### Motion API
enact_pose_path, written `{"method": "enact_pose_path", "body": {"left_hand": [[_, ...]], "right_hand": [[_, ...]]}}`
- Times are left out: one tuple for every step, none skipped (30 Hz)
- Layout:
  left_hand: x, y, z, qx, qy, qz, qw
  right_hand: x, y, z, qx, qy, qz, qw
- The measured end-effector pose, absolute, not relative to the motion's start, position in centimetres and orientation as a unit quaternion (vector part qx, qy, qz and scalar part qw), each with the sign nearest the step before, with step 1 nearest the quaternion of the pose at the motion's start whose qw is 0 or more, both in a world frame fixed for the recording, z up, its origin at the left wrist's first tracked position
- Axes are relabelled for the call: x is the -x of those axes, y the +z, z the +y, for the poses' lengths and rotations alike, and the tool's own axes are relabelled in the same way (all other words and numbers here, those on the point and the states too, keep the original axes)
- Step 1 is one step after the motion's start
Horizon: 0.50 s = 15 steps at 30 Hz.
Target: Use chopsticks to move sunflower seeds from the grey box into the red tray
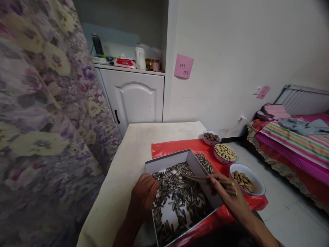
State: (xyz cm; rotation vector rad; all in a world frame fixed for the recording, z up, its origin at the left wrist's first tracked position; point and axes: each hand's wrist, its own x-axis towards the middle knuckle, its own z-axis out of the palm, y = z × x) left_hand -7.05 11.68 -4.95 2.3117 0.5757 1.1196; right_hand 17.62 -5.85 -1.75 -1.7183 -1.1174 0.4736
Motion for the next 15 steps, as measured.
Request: {"method": "enact_pose_path", "body": {"left_hand": [[7.0, -4.9, 11.7, -0.850, 0.412, 0.212, 0.251], [7.0, -4.9, 11.7, -0.850, 0.413, 0.212, 0.251], [7.0, -4.9, 11.7, -0.849, 0.414, 0.212, 0.250], [7.0, -4.9, 11.7, -0.849, 0.415, 0.211, 0.250], [7.0, -4.9, 11.7, -0.849, 0.416, 0.209, 0.250], [7.0, -4.9, 11.7, -0.849, 0.417, 0.208, 0.250], [7.0, -4.9, 11.7, -0.848, 0.418, 0.208, 0.251], [7.0, -4.9, 11.7, -0.848, 0.418, 0.208, 0.252], [7.1, -4.9, 11.8, -0.848, 0.418, 0.209, 0.253], [7.1, -4.9, 11.8, -0.848, 0.417, 0.209, 0.253], [7.1, -5.0, 11.8, -0.848, 0.416, 0.210, 0.252], [7.1, -5.0, 11.8, -0.849, 0.414, 0.210, 0.252], [7.1, -5.0, 11.8, -0.849, 0.415, 0.209, 0.251], [7.1, -5.0, 11.8, -0.850, 0.415, 0.208, 0.251], [7.0, -5.0, 11.8, -0.850, 0.414, 0.208, 0.251]], "right_hand": [[-17.7, -1.6, -5.9, 0.711, 0.192, -0.455, 0.501], [-17.8, -1.5, -6.0, 0.712, 0.189, -0.451, 0.504], [-17.9, -1.4, -5.9, 0.713, 0.186, -0.449, 0.505], [-17.9, -1.3, -5.8, 0.714, 0.186, -0.448, 0.505], [-17.8, -1.3, -5.6, 0.714, 0.187, -0.449, 0.504], [-17.7, -1.3, -5.4, 0.714, 0.189, -0.450, 0.502], [-17.6, -1.3, -5.2, 0.714, 0.190, -0.453, 0.500], [-17.5, -1.4, -4.9, 0.714, 0.190, -0.455, 0.497], [-17.4, -1.5, -4.7, 0.714, 0.189, -0.458, 0.494], [-17.3, -1.6, -4.5, 0.715, 0.185, -0.462, 0.491], [-17.2, -1.7, -4.3, 0.717, 0.179, -0.466, 0.488], [-17.2, -1.8, -4.2, 0.718, 0.174, -0.467, 0.486], [-17.2, -1.9, -4.1, 0.719, 0.173, -0.467, 0.484], [-17.2, -2.0, -4.1, 0.720, 0.174, -0.466, 0.485], [-17.2, -2.1, -4.1, 0.719, 0.177, -0.464, 0.486]]}}
